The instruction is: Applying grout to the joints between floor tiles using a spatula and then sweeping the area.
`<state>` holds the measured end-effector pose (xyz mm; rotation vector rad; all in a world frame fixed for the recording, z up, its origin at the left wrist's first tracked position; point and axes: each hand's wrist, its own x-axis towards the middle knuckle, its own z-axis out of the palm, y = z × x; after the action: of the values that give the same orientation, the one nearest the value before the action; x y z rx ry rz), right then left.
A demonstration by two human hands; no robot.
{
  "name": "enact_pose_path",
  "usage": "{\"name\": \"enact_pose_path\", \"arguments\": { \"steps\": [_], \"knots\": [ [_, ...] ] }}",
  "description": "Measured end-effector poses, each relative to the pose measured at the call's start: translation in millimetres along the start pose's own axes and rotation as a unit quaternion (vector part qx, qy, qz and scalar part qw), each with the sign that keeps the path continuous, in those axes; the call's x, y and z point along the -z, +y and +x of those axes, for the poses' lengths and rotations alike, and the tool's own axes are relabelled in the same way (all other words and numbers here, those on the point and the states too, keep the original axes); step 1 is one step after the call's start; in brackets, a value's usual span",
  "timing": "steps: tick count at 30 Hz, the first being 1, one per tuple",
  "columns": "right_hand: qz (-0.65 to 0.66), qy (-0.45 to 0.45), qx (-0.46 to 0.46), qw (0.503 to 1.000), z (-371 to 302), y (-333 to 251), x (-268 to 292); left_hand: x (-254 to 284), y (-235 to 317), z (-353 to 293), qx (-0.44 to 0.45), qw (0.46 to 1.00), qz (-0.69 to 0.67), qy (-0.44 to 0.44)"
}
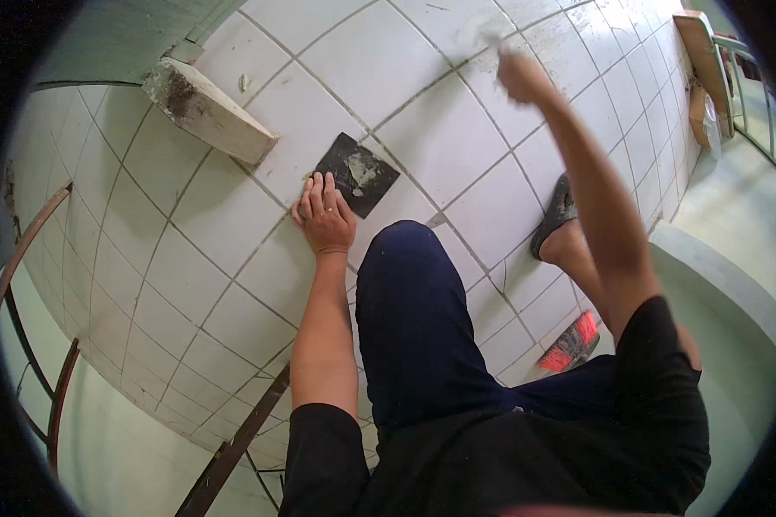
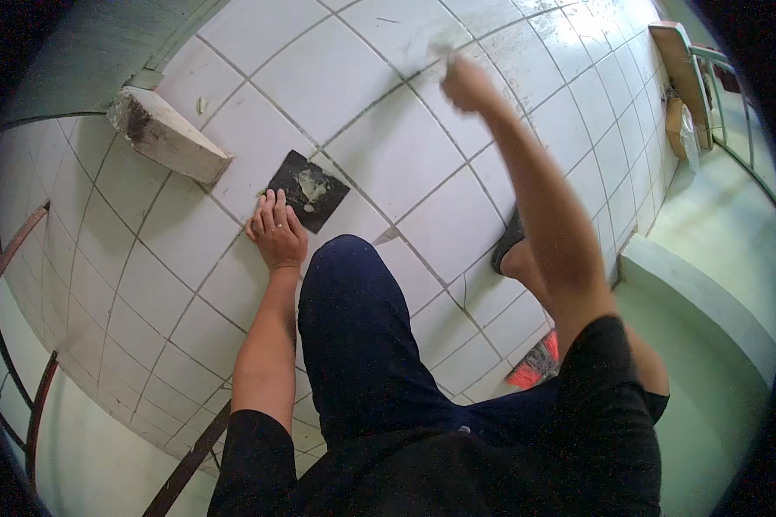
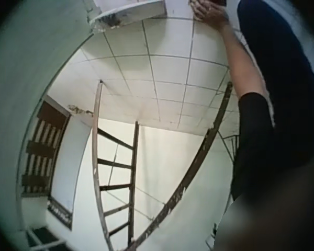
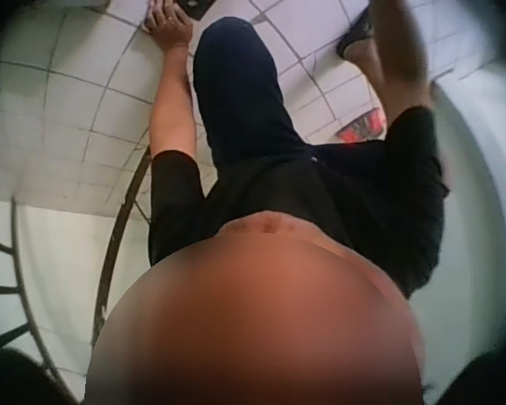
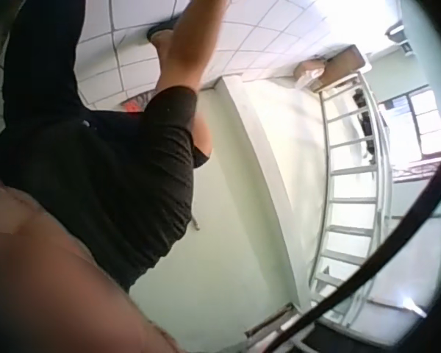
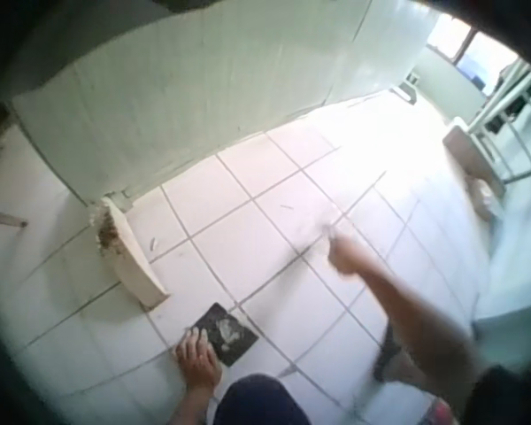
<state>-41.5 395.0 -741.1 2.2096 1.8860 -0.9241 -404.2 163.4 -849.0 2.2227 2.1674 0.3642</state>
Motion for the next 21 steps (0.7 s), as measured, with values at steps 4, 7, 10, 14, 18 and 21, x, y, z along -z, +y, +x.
{"name": "enact_pose_path", "arguments": {
  "steps": [4, 7, 10, 14, 18, 21],
  "knots": [
    [-0.026, 0.002, -0.055, 0.998, -92, 4, -55, -2, 18, 8, -0.001, 1.0, -0.015, -0.008],
    [-0.058, 0.048, -0.071, 0.995, -75, 18, -58, -6, 36, 14, -0.009, 0.999, -0.032, 0.005],
    [0.067, -0.02, -0.132, 0.989, -40, -13, -35, -3, 23, 10, -0.01, 1.0, -0.014, 0.012],
    [0.019, -0.002, -0.166, 0.986, 26, 25, 12, -9, 50, 17, -0.017, 0.998, -0.058, 0.027],
    [-0.001, 0.001, -0.106, 0.994, 10, 25, 2, -9, 33, 8, -0.016, 0.999, -0.042, 0.022],
    [0.005, -0.082, -0.096, 0.992, -47, -16, -43, 2, 8, 2, -0.007, 1.0, -0.016, 0.017]
  ]
}}
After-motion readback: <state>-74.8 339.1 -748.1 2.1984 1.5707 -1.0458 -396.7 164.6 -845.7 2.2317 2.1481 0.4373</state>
